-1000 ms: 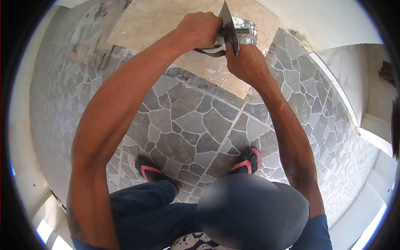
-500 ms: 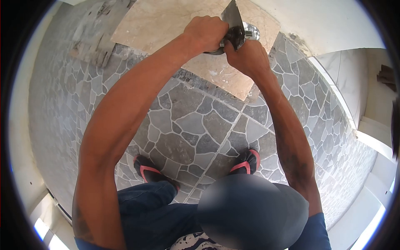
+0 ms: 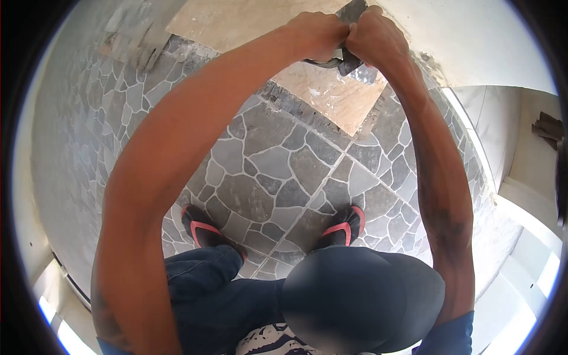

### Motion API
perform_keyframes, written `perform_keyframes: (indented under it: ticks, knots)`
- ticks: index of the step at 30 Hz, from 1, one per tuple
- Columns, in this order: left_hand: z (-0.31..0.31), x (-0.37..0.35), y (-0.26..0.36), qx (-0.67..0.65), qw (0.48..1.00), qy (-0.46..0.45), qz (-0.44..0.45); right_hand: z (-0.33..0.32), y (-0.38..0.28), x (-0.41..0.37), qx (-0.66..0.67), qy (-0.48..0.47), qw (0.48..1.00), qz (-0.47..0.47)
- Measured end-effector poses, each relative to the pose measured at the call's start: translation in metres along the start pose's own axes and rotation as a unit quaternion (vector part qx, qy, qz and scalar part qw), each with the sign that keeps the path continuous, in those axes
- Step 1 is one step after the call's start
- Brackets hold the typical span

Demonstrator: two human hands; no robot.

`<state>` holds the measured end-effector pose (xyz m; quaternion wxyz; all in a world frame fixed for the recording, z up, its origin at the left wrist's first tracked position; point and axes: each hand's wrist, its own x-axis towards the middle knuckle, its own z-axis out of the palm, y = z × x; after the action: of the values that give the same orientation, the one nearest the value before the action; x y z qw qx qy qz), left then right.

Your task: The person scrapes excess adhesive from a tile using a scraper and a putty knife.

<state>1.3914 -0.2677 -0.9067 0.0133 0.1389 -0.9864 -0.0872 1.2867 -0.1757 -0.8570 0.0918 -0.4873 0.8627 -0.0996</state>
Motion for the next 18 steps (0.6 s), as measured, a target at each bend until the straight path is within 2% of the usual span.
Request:
perform_keyframes:
  ticks: [2,5,6,8,10,12,15,18]
  knots:
    - [-0.010,0.006,-0.006,-0.020,0.997,-0.077,-0.014,0.004,0.003,0.006,-0.024,0.021,0.999,-0.006]
    - [-0.010,0.002,-0.014,0.012,0.997,-0.065,-0.033,0.010,0.009,0.020,-0.040,0.029,0.997,-0.063]
    - [-0.010,0.001,-0.013,0.007,0.999,-0.032,-0.013,0.014,0.012,0.024,-0.055,0.043,0.993,-0.091]
    - [-0.013,0.001,-0.011,-0.003,0.999,-0.037,-0.021,-0.010,-0.006,0.017,-0.046,-0.073,0.995,-0.052]
    - [-0.018,0.000,-0.010,-0.014,0.999,-0.041,-0.019,-0.018,-0.011,0.003,-0.031,-0.103,0.994,-0.032]
    - [-0.019,0.002,-0.011,-0.026,0.999,-0.038,-0.007,-0.014,-0.001,-0.006,-0.016,-0.044,0.998,-0.034]
    - [-0.013,0.003,-0.012,0.006,0.999,-0.036,-0.003,-0.011,0.002,-0.006,-0.022,-0.016,0.999,-0.046]
    - [-0.016,0.001,-0.009,0.009,0.999,-0.046,-0.022,-0.014,-0.005,0.000,-0.065,-0.074,0.993,-0.063]
